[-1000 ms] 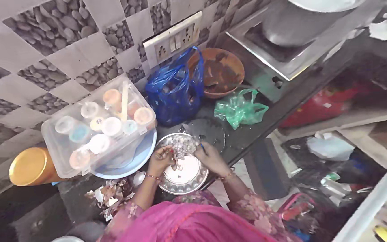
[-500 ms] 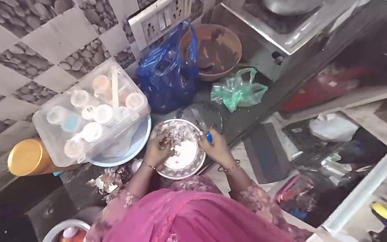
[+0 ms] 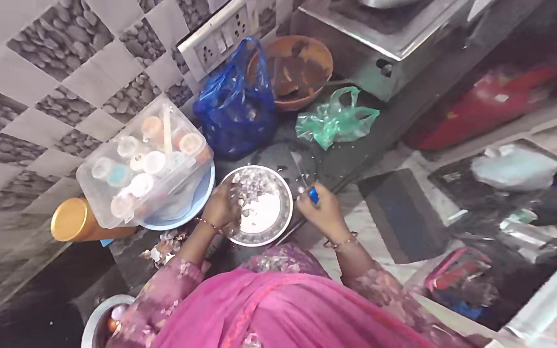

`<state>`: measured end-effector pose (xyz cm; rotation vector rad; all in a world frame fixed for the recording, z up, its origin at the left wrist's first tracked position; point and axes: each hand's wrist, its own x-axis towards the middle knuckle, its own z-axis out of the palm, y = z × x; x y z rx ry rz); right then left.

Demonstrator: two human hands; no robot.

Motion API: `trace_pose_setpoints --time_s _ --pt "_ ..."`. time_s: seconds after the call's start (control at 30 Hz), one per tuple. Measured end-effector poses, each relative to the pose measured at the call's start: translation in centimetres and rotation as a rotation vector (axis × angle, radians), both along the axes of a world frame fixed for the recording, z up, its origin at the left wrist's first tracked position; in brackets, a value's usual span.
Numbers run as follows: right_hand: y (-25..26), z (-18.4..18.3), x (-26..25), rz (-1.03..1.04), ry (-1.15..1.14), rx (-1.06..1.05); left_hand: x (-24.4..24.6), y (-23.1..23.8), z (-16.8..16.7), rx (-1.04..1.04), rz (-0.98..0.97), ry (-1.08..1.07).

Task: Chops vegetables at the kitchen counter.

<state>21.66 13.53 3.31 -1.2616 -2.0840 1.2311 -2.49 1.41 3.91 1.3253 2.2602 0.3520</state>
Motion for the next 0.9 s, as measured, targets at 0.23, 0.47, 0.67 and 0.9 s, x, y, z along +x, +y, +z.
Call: trace_pose_setpoints --time_s 0.23,0.47,0.67,0.9 --pt "-0.6 -0.9 2.0 0.015 0.017 -0.036 1.5 0.0 -0.8 -0.313 -0.111 -0.015" --pt "-1.8 -0.6 1.4 0.092 0.064 -0.039 2.2 0.8 -1.6 -0.375 -0.135 0.021" --pt "-1.7 -0.8 0.7 0.142 0.0 -0.037 1.4 -1.0 -1.6 -0.191 0.016 -0.171" --pt "-1.8 -0.1 -2.2 0.525 0.199 -0.202 4.2 -4.5 -1.5 0.691 0.368 -1.156"
